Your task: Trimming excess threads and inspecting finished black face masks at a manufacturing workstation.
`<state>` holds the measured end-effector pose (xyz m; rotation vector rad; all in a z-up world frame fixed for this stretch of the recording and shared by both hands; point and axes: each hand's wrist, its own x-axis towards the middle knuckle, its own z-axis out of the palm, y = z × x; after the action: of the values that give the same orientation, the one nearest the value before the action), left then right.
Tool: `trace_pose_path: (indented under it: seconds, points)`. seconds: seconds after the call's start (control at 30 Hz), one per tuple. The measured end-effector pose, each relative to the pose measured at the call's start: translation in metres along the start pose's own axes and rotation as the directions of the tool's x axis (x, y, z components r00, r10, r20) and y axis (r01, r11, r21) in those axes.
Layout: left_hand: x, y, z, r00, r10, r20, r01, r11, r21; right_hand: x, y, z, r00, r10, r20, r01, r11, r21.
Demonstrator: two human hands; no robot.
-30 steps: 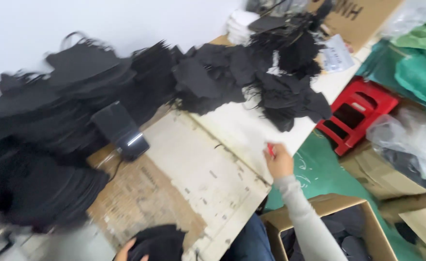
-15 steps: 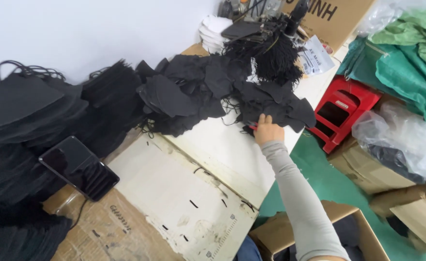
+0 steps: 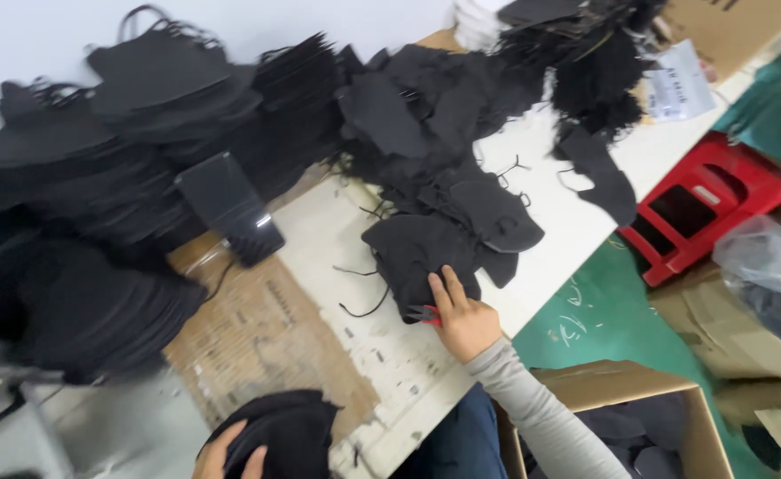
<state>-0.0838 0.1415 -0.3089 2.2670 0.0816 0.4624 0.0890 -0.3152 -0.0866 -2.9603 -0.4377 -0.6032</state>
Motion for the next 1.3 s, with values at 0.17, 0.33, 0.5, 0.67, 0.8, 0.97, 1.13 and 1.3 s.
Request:
trace_pose_path:
  seconds: [0.17,0.33,0.5,0.67,0.8,0.97,1.13,1.3]
  points:
    - [0.053,0.154,-0.049,0.992,-0.073,0.1,0.063,0.993,0.099,-0.014,-0.018,-0.043,0.997,-0.045,0.068,0.037,0.994,0.106]
    - [0.063,0.195,-0.061,0.997,-0.077,0.005,0.072,0.949,0.308,-0.009,-0.016,-0.061,0.999,0.044,-0.015,-0.035,0.932,0.36]
    - [0.069,0.202,-0.073,0.994,0.083,-0.074,-0.058,0.956,0.289,0.041,-0.03,-0.019,0.989,0.148,0.025,-0.15,0.977,0.154]
    - [0.064,0.211,-0.071,0.938,0.215,-0.271,-0.146,0.957,0.25,0.031,-0.035,-0.01,0.98,0.196,0.039,-0.199,0.969,0.148]
    - [0.082,0.269,-0.051,0.982,-0.126,0.141,0.173,0.901,-0.397,0.013,-0.056,-0.028,0.849,0.524,-0.071,-0.283,0.564,0.776]
    - [0.118,0.332,0.003,0.787,-0.032,0.617,0.582,0.372,-0.723,-0.029,-0.099,-0.045,0.716,0.44,0.542,-0.128,-0.68,0.722]
    - [0.122,0.323,0.022,0.832,-0.265,0.487,0.554,0.433,-0.711,-0.091,-0.117,-0.036,0.756,0.296,0.583,-0.171,-0.771,0.613]
    - [0.143,0.337,-0.028,0.813,-0.266,0.519,0.574,0.212,-0.791,-0.104,-0.093,-0.085,0.673,0.412,0.614,-0.344,-0.561,0.753]
